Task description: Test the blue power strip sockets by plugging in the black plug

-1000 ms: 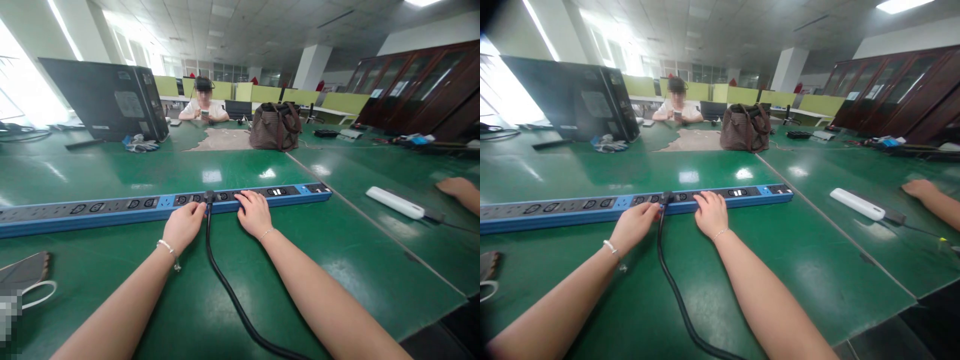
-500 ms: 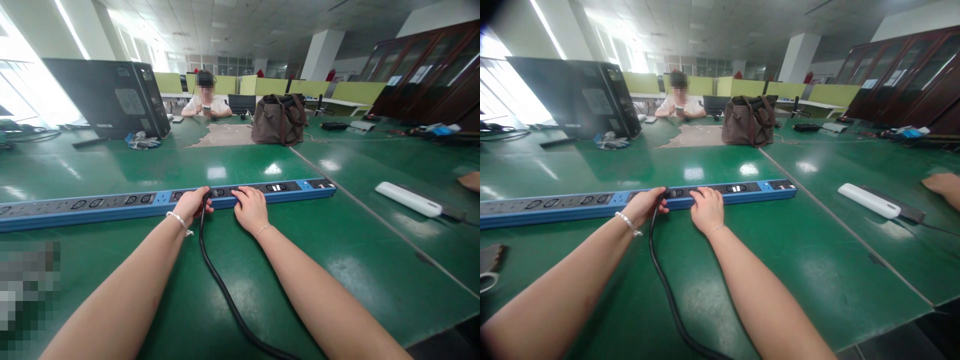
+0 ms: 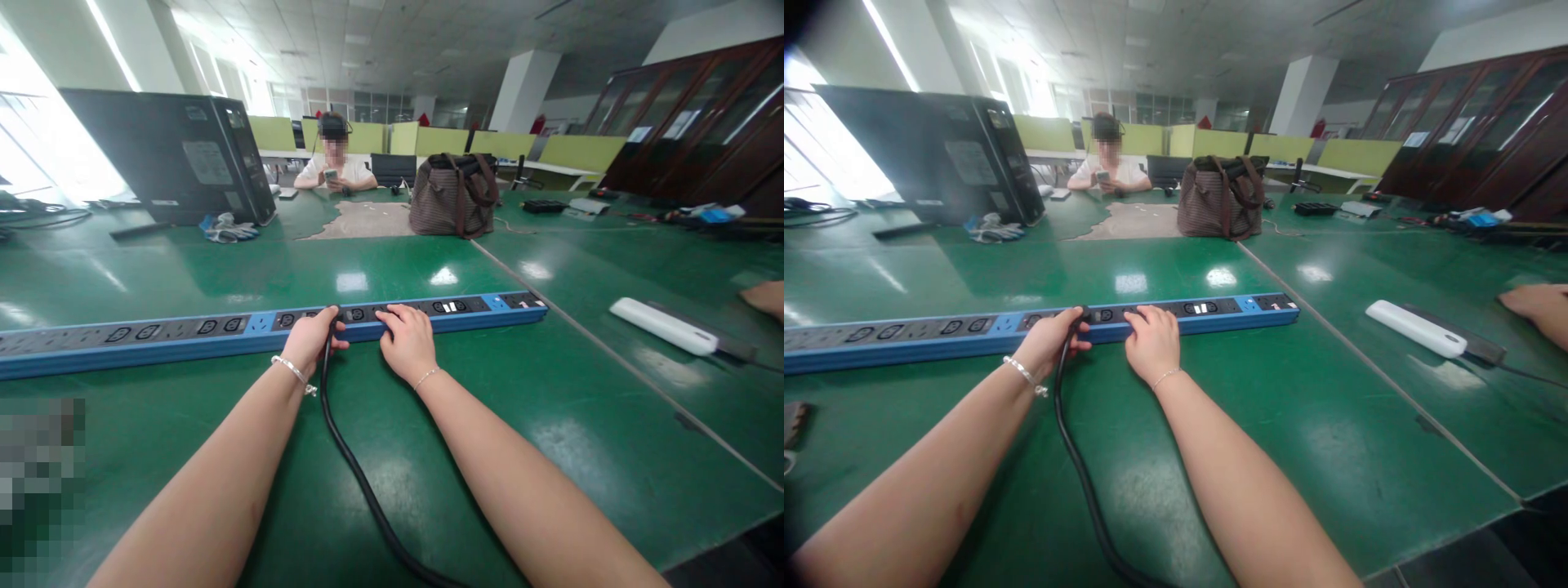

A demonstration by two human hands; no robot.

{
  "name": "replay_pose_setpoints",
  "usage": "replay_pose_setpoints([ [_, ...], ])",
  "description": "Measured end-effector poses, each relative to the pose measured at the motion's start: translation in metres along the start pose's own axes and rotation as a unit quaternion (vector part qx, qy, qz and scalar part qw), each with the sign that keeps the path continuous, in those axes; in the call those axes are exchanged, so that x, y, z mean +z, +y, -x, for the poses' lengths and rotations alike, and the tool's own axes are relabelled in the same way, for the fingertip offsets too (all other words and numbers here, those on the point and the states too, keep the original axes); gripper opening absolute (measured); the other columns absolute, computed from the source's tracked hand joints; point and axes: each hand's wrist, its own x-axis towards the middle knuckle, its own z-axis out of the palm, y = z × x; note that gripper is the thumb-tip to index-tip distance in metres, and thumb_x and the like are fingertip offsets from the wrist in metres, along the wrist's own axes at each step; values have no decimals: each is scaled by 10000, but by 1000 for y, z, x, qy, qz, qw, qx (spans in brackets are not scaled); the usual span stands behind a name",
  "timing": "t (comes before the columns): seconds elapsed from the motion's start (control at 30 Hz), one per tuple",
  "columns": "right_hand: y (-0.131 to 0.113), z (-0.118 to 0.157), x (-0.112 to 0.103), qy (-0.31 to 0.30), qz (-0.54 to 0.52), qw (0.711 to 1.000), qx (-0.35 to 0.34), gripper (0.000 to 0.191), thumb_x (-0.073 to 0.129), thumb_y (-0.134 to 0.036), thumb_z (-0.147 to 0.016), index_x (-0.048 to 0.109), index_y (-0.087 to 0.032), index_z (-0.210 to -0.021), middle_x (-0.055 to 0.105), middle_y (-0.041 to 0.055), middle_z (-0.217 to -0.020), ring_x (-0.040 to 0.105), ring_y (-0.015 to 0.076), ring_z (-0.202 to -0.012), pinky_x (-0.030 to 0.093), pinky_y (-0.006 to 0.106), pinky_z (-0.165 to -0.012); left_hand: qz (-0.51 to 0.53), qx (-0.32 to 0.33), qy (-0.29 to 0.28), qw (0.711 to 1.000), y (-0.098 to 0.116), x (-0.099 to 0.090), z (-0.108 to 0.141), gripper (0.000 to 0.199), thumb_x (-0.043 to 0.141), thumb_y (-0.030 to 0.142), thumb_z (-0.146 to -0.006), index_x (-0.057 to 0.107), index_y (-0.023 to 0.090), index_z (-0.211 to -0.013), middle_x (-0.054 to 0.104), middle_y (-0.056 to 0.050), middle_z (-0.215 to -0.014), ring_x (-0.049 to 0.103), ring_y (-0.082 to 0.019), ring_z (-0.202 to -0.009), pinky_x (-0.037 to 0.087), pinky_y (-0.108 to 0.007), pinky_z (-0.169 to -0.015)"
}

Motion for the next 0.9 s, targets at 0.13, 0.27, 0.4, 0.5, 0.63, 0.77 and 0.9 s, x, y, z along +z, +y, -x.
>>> replay_pose_setpoints([
  [0.13,0,0,0,1,-1,1000,5,379,510,-150,-789,691,-231,-1111,623,71,-1209,490,230,-1166,297,421,-1051,5,-8,-16,1000,0,-3,-1,340,548,449,-758,642,136,-663,520,-17,-382,556,-126,-401,331,-187,-368],
  [0.27,-1,0,1,3,-5,1000,10,376,513,-149,-786,693,-226,-1107,623,74,-1204,486,234,-1166,284,428,-1061,15,-18,-32,999,1,-6,-3,319,565,429,-747,625,138,-630,565,-36,-420,553,-118,-405,345,-188,-384],
  [0.4,0,-1,2,4,-11,1000,10,374,512,-145,-785,694,-234,-1099,622,72,-1203,488,233,-1159,291,429,-1054,22,-2,-22,1000,1,-5,-2,312,571,419,-744,595,145,-597,541,-25,-394,575,-123,-428,346,-182,-395],
  [0.5,1,-1,2,8,-12,1000,9,373,516,-140,-778,698,-240,-1089,625,64,-1197,491,229,-1155,297,419,-1050,27,3,-17,999,-3,-4,-2,300,577,418,-734,587,150,-598,530,-18,-387,598,-133,-457,351,-183,-402],
  [0.63,1,-1,2,6,-14,1000,14,376,515,-132,-775,701,-249,-1080,627,61,-1191,493,229,-1146,308,414,-1039,32,33,-2,999,-2,-2,0,288,578,409,-725,577,155,-590,507,-2,-378,602,-142,-470,377,-200,-428],
  [0.77,-2,-1,2,8,-10,1000,15,376,518,-133,-769,707,-240,-1076,633,61,-1183,502,230,-1135,314,409,-1032,60,132,9,989,30,-12,24,312,545,414,-763,554,154,-591,464,28,-383,566,-111,-458,415,-202,-495],
  [0.9,-5,-1,1,8,-5,1000,6,384,523,-136,-760,707,-231,-1084,637,60,-1180,512,227,-1125,323,398,-1023,100,192,39,976,74,-45,55,281,505,381,-826,537,144,-678,452,61,-455,446,-44,-408,445,-199,-540],
])
